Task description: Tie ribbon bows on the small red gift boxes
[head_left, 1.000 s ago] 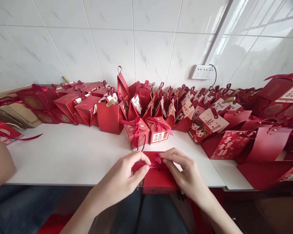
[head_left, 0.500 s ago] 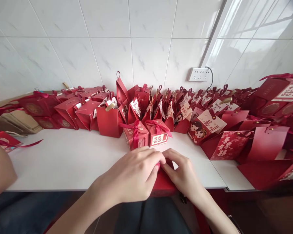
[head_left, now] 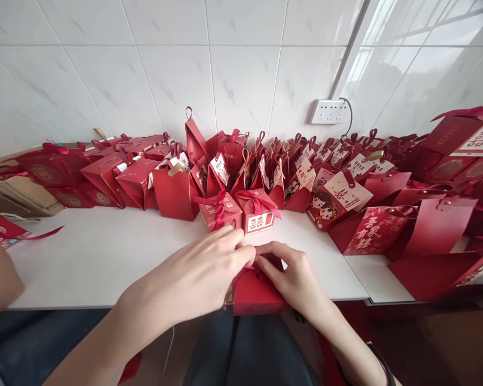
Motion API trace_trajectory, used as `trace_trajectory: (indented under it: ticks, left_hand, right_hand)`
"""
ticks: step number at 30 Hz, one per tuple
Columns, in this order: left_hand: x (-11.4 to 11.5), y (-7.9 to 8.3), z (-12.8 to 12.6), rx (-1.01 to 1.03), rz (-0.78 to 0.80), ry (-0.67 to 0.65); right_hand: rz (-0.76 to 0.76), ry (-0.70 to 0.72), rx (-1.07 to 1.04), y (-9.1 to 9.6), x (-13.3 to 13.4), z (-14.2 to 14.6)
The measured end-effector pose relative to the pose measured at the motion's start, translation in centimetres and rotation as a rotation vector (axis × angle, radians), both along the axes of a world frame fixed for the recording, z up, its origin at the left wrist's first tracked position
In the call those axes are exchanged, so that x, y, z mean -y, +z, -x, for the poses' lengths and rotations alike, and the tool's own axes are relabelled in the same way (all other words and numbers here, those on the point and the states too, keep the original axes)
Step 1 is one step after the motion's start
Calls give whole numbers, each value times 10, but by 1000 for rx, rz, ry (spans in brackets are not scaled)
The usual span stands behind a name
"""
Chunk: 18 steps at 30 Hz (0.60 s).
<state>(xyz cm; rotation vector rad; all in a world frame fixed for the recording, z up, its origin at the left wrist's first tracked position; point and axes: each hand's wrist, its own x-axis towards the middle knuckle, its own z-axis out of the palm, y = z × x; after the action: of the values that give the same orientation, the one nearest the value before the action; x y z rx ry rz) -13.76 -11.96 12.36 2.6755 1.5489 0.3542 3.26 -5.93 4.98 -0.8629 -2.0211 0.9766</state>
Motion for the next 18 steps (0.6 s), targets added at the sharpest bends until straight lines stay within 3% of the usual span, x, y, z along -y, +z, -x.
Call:
trace_trajectory:
  ticks: [5, 8, 11, 18]
  left_hand:
    - [1, 2, -1, -76, -55, -2]
    - [-7, 4, -5, 75, 54, -56]
    - [-19, 1, -7, 206, 157, -2]
    - [-38, -14, -3, 329, 171, 53]
  right_hand:
    - [-25, -2, 9, -1, 1, 1]
    - [-41, 21, 8, -2, 0, 1]
    - [-63, 41, 7, -3, 0, -1]
    - [9, 83, 1, -8, -4, -5]
